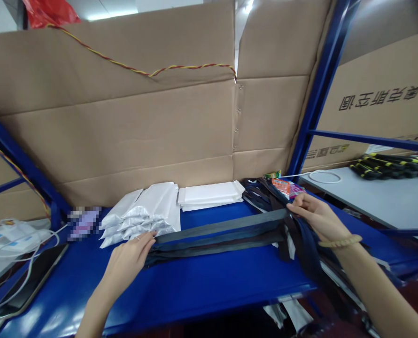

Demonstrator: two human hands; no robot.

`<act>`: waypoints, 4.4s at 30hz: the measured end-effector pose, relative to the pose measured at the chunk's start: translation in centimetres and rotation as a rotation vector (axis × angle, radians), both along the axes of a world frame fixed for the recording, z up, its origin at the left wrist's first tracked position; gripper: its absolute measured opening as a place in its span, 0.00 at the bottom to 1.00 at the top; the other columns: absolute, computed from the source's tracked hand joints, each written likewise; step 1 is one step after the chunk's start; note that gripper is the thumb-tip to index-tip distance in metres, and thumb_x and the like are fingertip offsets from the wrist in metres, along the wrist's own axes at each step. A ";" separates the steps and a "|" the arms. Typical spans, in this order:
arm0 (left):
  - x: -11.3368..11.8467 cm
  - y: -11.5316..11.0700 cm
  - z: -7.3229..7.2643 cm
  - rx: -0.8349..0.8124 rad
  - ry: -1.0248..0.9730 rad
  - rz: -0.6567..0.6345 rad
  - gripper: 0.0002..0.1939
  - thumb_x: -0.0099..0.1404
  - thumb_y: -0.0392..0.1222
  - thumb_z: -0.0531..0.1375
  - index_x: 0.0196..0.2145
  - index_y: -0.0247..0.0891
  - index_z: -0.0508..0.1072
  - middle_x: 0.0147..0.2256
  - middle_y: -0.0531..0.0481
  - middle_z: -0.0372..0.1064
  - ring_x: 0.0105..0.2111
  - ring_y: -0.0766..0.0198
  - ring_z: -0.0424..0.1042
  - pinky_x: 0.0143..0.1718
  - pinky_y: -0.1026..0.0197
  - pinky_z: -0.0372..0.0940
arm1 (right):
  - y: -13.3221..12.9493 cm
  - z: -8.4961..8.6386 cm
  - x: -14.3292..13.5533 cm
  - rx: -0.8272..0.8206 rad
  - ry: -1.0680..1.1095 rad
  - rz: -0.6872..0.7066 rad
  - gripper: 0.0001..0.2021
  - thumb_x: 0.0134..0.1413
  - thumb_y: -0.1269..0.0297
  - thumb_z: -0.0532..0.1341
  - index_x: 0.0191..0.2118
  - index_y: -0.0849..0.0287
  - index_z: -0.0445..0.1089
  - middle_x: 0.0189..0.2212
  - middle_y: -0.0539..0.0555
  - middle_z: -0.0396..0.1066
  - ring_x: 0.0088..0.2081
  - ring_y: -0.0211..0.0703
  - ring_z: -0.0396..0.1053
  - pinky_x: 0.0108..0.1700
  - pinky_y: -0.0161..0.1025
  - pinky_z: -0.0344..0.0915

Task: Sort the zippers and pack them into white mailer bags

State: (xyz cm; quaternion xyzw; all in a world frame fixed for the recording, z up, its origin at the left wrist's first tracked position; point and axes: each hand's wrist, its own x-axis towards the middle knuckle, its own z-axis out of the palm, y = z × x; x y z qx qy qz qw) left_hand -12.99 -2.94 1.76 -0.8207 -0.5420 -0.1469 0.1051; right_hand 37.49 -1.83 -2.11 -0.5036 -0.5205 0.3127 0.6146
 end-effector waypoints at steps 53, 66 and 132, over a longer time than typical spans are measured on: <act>13.8 8.5 -2.8 -0.262 -0.565 -0.082 0.12 0.59 0.32 0.52 0.41 0.40 0.65 0.29 0.51 0.70 0.31 0.62 0.71 0.35 0.62 0.61 | 8.7 1.3 -19.9 0.107 -0.869 0.530 0.15 0.43 0.69 0.59 0.42 0.61 0.65 0.35 0.54 0.70 0.35 0.41 0.66 0.39 0.37 0.60; 14.4 7.1 -2.5 -0.318 -0.699 -0.004 0.15 0.66 0.49 0.48 0.38 0.40 0.69 0.25 0.49 0.69 0.26 0.60 0.70 0.31 0.60 0.60 | 8.6 1.0 -20.7 -0.105 0.188 0.452 0.05 0.47 0.64 0.55 0.26 0.58 0.58 0.16 0.43 0.55 0.17 0.32 0.54 0.21 0.33 0.51; 11.8 8.4 1.0 0.243 -1.428 -0.113 0.12 0.56 0.47 0.62 0.33 0.37 0.70 0.30 0.50 0.71 0.33 0.64 0.70 0.37 0.64 0.63 | 8.1 0.1 -21.4 -0.176 -0.474 0.712 0.09 0.51 0.63 0.56 0.35 0.62 0.69 0.17 0.46 0.61 0.16 0.32 0.60 0.20 0.29 0.58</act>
